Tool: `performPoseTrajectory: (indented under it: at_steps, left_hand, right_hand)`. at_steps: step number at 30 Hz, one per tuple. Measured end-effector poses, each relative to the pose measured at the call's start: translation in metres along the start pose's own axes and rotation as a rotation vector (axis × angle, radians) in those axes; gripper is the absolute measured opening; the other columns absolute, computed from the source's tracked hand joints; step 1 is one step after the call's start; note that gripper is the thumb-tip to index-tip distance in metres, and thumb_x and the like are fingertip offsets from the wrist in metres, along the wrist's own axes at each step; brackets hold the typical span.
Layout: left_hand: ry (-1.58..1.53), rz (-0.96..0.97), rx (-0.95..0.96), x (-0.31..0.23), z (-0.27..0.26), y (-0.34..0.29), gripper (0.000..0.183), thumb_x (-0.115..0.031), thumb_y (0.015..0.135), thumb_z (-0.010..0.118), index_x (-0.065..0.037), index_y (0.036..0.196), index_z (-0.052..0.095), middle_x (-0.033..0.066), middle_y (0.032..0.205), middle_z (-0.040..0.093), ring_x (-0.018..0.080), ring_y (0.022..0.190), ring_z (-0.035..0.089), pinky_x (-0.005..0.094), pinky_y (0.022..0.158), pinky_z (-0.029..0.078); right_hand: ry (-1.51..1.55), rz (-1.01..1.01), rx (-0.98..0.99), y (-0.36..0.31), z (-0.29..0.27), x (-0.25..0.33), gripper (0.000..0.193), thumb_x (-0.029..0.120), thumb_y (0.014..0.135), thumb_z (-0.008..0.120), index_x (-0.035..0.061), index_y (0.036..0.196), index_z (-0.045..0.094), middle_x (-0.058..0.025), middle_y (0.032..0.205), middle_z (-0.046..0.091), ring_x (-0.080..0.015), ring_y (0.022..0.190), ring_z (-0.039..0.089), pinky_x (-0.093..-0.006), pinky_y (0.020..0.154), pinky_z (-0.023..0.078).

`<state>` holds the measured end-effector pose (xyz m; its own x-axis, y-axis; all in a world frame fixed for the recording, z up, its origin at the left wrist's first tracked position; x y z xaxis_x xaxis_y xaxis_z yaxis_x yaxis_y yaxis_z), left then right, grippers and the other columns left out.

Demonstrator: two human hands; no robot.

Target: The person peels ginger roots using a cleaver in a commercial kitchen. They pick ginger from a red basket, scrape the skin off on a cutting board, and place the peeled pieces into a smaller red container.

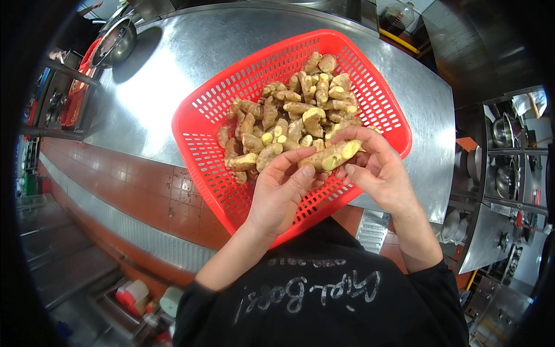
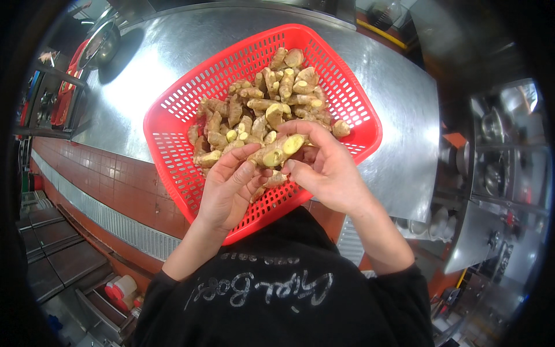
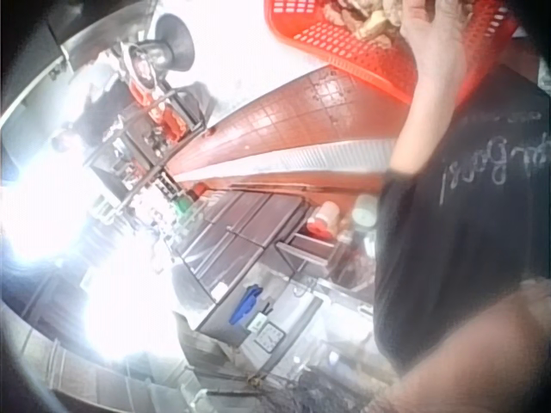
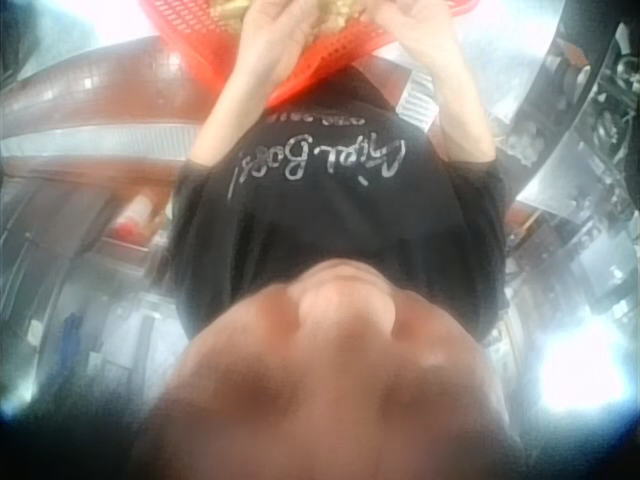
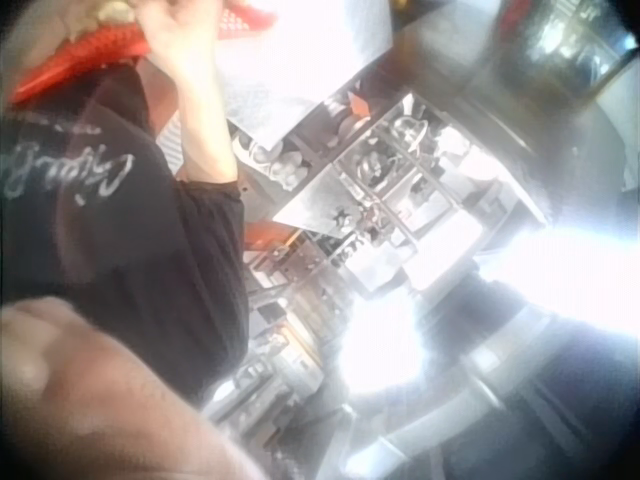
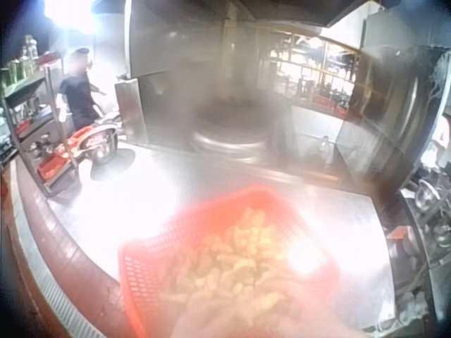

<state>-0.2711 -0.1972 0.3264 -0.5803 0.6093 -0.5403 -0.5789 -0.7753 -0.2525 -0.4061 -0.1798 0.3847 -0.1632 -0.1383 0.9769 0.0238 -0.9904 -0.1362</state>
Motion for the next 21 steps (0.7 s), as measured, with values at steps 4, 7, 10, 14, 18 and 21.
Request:
performPoseTrajectory:
  at_steps: [4,7,10,14,18,21]
  left_hand:
    - [0.226,0.11,-0.036,0.0,0.004,-0.003,0.034,0.0,0.085,0.061,0.004,0.116,0.048,0.0117,0.108,0.058,0.0175,0.098,0.058,0.0283,0.086,0.05]
    - [0.317,0.179,-0.047,0.001,0.005,-0.005,0.034,0.002,0.084,0.061,0.004,0.116,0.048,0.012,0.108,0.057,0.0173,0.098,0.058,0.029,0.087,0.049]
    - [0.232,0.164,-0.069,0.002,0.003,-0.006,0.033,0.0,0.085,0.06,0.005,0.115,0.048,0.0121,0.106,0.058,0.0173,0.096,0.059,0.0287,0.086,0.05]
    - [0.134,0.113,-0.066,0.005,-0.001,-0.004,0.033,-0.002,0.086,0.06,0.004,0.116,0.048,0.0118,0.104,0.059,0.0176,0.092,0.06,0.0281,0.083,0.05]
    - [0.07,0.102,-0.072,0.005,0.0,-0.004,0.033,-0.004,0.086,0.06,0.003,0.116,0.048,0.012,0.104,0.06,0.0176,0.091,0.061,0.0287,0.082,0.05]
    - [0.065,0.073,-0.07,0.004,-0.005,-0.004,0.031,-0.004,0.087,0.059,0.003,0.115,0.049,0.0122,0.104,0.059,0.0179,0.09,0.06,0.029,0.082,0.049]
  right_hand:
    - [-0.088,-0.03,-0.082,0.002,0.001,-0.005,0.039,-0.014,0.077,0.042,0.0004,0.113,0.046,-0.0047,0.102,0.053,-0.0079,0.089,0.054,-0.0222,0.076,0.047]
    - [-0.164,-0.001,-0.072,0.004,-0.002,-0.015,0.042,-0.015,0.075,0.038,0.0007,0.113,0.048,-0.0056,0.106,0.054,-0.0088,0.089,0.055,-0.022,0.075,0.047]
    - [-0.17,-0.011,-0.045,0.003,-0.005,-0.015,0.049,-0.017,0.07,0.033,0.0005,0.113,0.049,-0.0059,0.105,0.056,-0.0093,0.083,0.054,-0.0218,0.073,0.047]
    - [-0.186,-0.012,-0.046,0.001,-0.007,-0.014,0.052,-0.016,0.068,0.029,0.0,0.114,0.049,-0.0058,0.101,0.057,-0.0091,0.075,0.053,-0.0215,0.069,0.046]
    - [-0.157,0.007,-0.004,0.001,-0.006,-0.013,0.05,-0.014,0.07,0.032,0.0002,0.114,0.049,-0.0061,0.101,0.056,-0.0089,0.076,0.053,-0.0218,0.069,0.046]
    - [-0.102,-0.031,0.022,0.004,-0.005,-0.012,0.046,-0.014,0.073,0.033,0.0014,0.113,0.05,-0.0055,0.098,0.055,-0.0089,0.08,0.054,-0.0215,0.07,0.046]
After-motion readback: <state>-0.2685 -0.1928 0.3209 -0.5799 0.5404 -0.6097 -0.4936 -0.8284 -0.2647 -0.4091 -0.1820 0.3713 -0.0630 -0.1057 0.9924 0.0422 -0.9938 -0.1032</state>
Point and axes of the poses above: each hand's wrist, its own y-axis towards the middle knuckle, its own z-axis out of the palm, x = y × z, the point moved 7 cm from there along y, towards the middle knuckle
